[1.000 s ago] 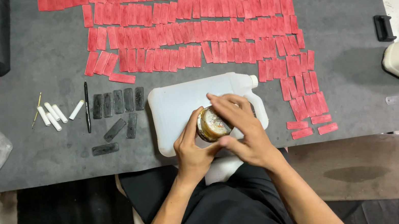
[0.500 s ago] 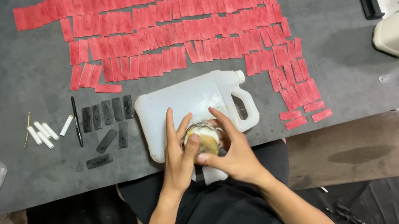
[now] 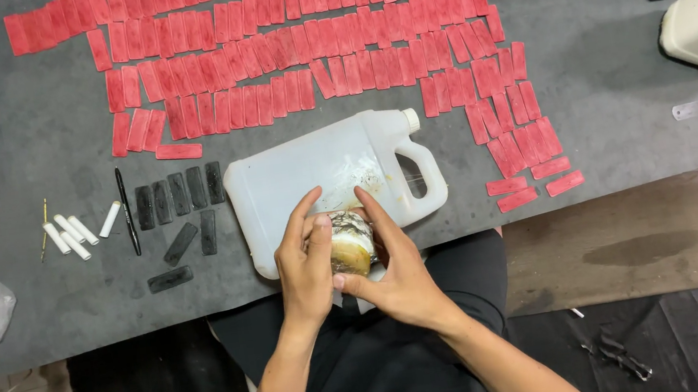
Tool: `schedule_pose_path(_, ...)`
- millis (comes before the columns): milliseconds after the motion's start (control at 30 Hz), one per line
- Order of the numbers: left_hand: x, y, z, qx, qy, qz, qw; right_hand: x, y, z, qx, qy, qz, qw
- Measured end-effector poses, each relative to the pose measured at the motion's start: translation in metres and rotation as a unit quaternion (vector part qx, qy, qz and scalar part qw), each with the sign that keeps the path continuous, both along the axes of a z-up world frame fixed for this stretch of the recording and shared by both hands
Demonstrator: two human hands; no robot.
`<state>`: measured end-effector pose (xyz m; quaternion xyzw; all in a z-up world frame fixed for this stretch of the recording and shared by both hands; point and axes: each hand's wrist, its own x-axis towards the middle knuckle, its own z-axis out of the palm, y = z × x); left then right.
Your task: Applying dye to small leather strips and organizing leather pieces on a workbench
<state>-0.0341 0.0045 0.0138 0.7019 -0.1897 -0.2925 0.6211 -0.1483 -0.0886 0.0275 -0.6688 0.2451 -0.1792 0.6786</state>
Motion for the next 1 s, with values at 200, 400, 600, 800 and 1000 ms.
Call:
schedule_pose_path(200,-0.003,-0.010,0.030,-0.005,0.009,-0.007,1.000,-0.001,0.006,-0.006,0.083,-0.070,-0.007,0.994)
schedule_pose_path(400,-0.003,-0.018,0.027,0.018,-0.005,0.030,0.999,-0.002,0.017,-0.009,0.013,-0.064,-0.065,0.996)
schedule_pose_path(600,-0.003,-0.023,0.026,0.022,-0.008,0.062,0.998,0.000,0.021,-0.013,-0.009,-0.072,-0.101,0.992)
schedule_pose_path(800,-0.002,-0.025,0.043,0.031,0.002,0.027,0.999,0.003,0.016,-0.029,0.109,-0.074,-0.120,0.984)
schedule_pose_path(1000,-0.005,-0.029,0.039,0.081,-0.064,-0.023,0.994,-0.011,0.016,-0.031,0.179,-0.095,-0.133,0.970)
